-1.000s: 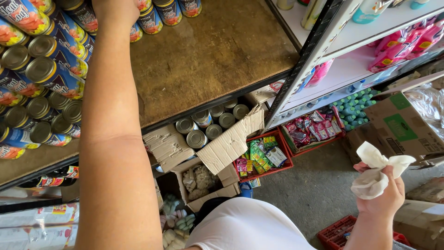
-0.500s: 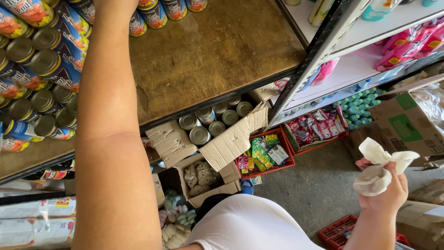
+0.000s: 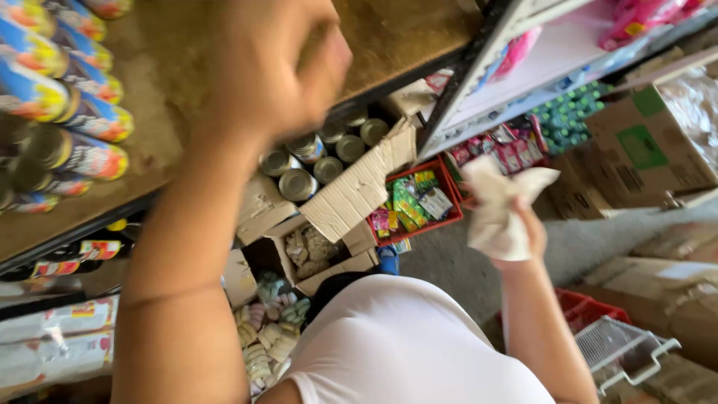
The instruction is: Clean and wipe down canned goods on a shelf using a cloth.
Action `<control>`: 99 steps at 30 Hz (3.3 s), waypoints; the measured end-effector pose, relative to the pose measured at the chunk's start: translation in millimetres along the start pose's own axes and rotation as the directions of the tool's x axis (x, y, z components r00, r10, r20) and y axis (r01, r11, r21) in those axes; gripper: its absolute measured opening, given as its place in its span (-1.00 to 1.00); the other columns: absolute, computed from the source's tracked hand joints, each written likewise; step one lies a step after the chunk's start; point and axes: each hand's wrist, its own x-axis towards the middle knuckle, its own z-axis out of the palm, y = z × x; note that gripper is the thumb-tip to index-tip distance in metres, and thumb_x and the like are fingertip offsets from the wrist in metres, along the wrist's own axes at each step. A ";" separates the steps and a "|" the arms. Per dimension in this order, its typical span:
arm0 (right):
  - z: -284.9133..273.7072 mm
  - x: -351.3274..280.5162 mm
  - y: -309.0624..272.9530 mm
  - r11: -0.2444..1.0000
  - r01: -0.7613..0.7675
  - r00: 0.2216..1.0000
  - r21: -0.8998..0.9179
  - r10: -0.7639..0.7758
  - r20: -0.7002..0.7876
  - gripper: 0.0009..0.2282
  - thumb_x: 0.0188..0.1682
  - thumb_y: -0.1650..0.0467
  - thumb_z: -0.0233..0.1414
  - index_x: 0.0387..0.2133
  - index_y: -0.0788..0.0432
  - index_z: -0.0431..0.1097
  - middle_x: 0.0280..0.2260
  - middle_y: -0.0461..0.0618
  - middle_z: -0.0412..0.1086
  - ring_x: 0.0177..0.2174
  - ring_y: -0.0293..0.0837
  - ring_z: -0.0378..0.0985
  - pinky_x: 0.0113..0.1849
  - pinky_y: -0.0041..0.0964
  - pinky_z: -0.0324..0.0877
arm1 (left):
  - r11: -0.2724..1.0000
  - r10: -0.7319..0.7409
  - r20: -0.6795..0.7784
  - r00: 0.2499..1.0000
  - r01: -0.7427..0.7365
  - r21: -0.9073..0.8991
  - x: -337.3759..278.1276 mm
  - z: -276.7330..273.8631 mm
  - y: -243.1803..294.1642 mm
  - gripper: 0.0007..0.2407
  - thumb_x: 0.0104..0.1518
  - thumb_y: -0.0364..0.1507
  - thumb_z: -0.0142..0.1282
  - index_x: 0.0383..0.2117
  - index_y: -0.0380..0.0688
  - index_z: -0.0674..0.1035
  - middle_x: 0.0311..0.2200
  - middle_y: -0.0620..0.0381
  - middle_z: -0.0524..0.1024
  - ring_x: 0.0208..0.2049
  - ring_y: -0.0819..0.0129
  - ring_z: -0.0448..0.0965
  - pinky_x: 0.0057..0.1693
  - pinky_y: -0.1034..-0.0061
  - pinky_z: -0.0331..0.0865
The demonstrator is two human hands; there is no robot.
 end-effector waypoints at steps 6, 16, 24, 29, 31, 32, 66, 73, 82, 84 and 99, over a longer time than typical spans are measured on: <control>100.3 21.4 77.1 0.967 0.026 0.964 -0.253 -0.092 -0.251 -0.61 0.17 0.27 -0.11 -0.07 0.47 0.37 -0.24 0.38 0.53 -0.22 0.13 0.68 -0.05 0.12 0.56 | 0.799 -0.451 0.271 0.850 0.520 -0.301 -109.5 136.1 56.1 -0.44 0.08 -0.10 0.29 0.01 -0.38 0.50 -0.23 -0.28 0.51 -0.29 -0.04 0.66 -0.21 0.32 0.60; -29.2 38.0 81.5 0.767 -0.051 0.994 -0.640 -0.025 -0.110 -0.66 0.22 0.30 -0.16 -0.19 0.40 0.41 -0.34 0.24 0.52 -0.31 0.09 0.66 -0.14 0.04 0.57 | 0.284 -0.822 0.085 0.564 0.534 -0.796 -188.9 157.5 48.4 -0.76 0.24 -0.28 0.22 -0.34 -0.23 0.53 -0.22 0.00 0.54 -0.18 0.43 0.52 -0.03 0.57 0.43; 7.3 62.0 90.6 0.808 -0.027 0.991 -0.588 -0.053 -0.119 -0.60 0.13 0.13 -0.11 -0.09 0.24 0.37 -0.33 0.00 0.53 -0.34 -0.18 0.64 -0.27 -0.37 0.48 | 0.097 -0.836 0.152 0.527 0.415 -0.905 -204.9 155.5 44.9 -0.80 0.37 -0.32 -0.03 -0.22 -0.24 0.49 -0.18 0.05 0.53 -0.22 0.49 0.56 -0.05 0.55 0.53; 14.6 58.0 88.1 0.660 0.033 0.975 -0.751 -0.185 -0.120 -0.90 -0.02 0.54 0.17 -0.29 0.37 0.46 -0.60 -0.02 0.44 -0.61 -0.23 0.55 -0.49 -0.45 0.50 | -0.035 -0.718 0.270 0.642 0.354 -0.935 -215.0 154.0 32.9 -0.83 0.25 -0.40 -0.03 -0.38 -0.28 0.45 -0.17 -0.14 0.50 -0.16 0.29 0.53 -0.04 0.41 0.49; 13.4 58.4 78.0 0.595 0.169 0.932 -0.786 -0.355 -0.069 -0.93 -0.01 0.56 0.18 -0.31 0.33 0.45 -0.59 -0.04 0.38 -0.59 -0.25 0.52 -0.51 -0.47 0.46 | 0.007 -0.587 0.247 0.771 0.309 -0.951 -208.3 140.9 32.6 -0.56 0.28 -0.12 -0.26 -0.71 -0.02 0.45 -0.17 -0.26 0.56 -0.09 0.11 0.57 0.07 0.34 0.36; 20.2 55.9 68.6 0.593 0.172 0.933 -0.786 -0.354 -0.062 -0.93 -0.01 0.56 0.18 -0.31 0.33 0.45 -0.59 -0.04 0.38 -0.59 -0.25 0.52 -0.51 -0.47 0.46 | 0.012 -0.586 0.241 0.774 0.306 -0.952 -208.6 140.0 29.2 -0.56 0.28 -0.12 -0.26 -0.71 -0.02 0.45 -0.17 -0.26 0.56 -0.09 0.11 0.57 0.07 0.34 0.36; 31.4 44.2 19.5 0.615 0.011 0.991 -0.789 -0.114 -0.075 -0.80 0.16 0.43 0.01 -0.46 0.30 0.38 -0.64 0.00 0.36 -0.67 -0.29 0.42 -0.54 -0.51 0.33 | -0.240 -0.751 0.516 0.412 0.557 -0.795 -177.7 175.9 56.1 -0.88 0.28 -0.54 -0.13 -0.34 0.09 0.29 -0.58 0.23 0.46 -0.55 0.54 0.42 -0.39 0.71 0.20; 36.3 44.0 7.6 0.504 0.090 0.961 -0.859 -0.270 -0.058 -0.82 0.13 0.47 0.06 -0.47 0.29 0.36 -0.68 -0.06 0.31 -0.69 -0.34 0.39 -0.61 -0.56 0.29 | 0.410 -0.518 0.388 0.762 0.620 -0.669 -140.3 134.6 65.7 -0.81 0.12 -0.56 0.21 -0.14 -0.14 0.67 -0.43 0.08 0.51 -0.52 0.59 0.31 -0.40 0.68 0.24; 69.0 33.6 -47.3 0.755 0.398 0.728 -0.521 0.086 0.681 -0.54 0.24 0.04 -0.03 -0.56 0.04 0.45 -0.57 -0.13 0.46 -0.52 -0.20 0.43 -0.36 -0.26 0.33 | 0.264 -0.219 0.472 0.854 0.518 -0.814 -107.4 119.1 91.6 -0.49 0.05 -0.58 0.32 0.17 0.15 0.50 0.08 0.00 0.58 -0.42 0.46 0.56 -0.37 0.74 0.47; 74.7 32.5 -6.3 0.863 0.283 0.833 -0.419 -0.004 0.553 -0.65 0.25 0.11 -0.04 -0.37 0.04 0.51 -0.38 -0.12 0.52 -0.32 -0.20 0.49 -0.21 -0.23 0.39 | 0.345 -0.204 0.477 0.855 0.519 -0.782 -98.4 127.5 94.7 -0.44 0.03 -0.60 0.35 0.21 0.15 0.46 0.13 0.12 0.58 -0.54 0.56 0.48 -0.45 0.76 0.39; 39.3 49.4 40.7 0.797 0.088 0.974 -0.597 0.058 0.220 -0.72 0.23 0.23 -0.08 -0.18 0.14 0.52 -0.23 -0.02 0.55 -0.18 -0.16 0.55 -0.15 -0.21 0.45 | 0.792 -0.356 0.523 0.775 0.547 -0.272 -110.7 120.9 57.3 -0.32 0.11 -0.55 0.28 0.39 -0.10 0.19 0.30 -0.34 0.28 -0.04 -0.17 0.63 0.06 0.13 0.59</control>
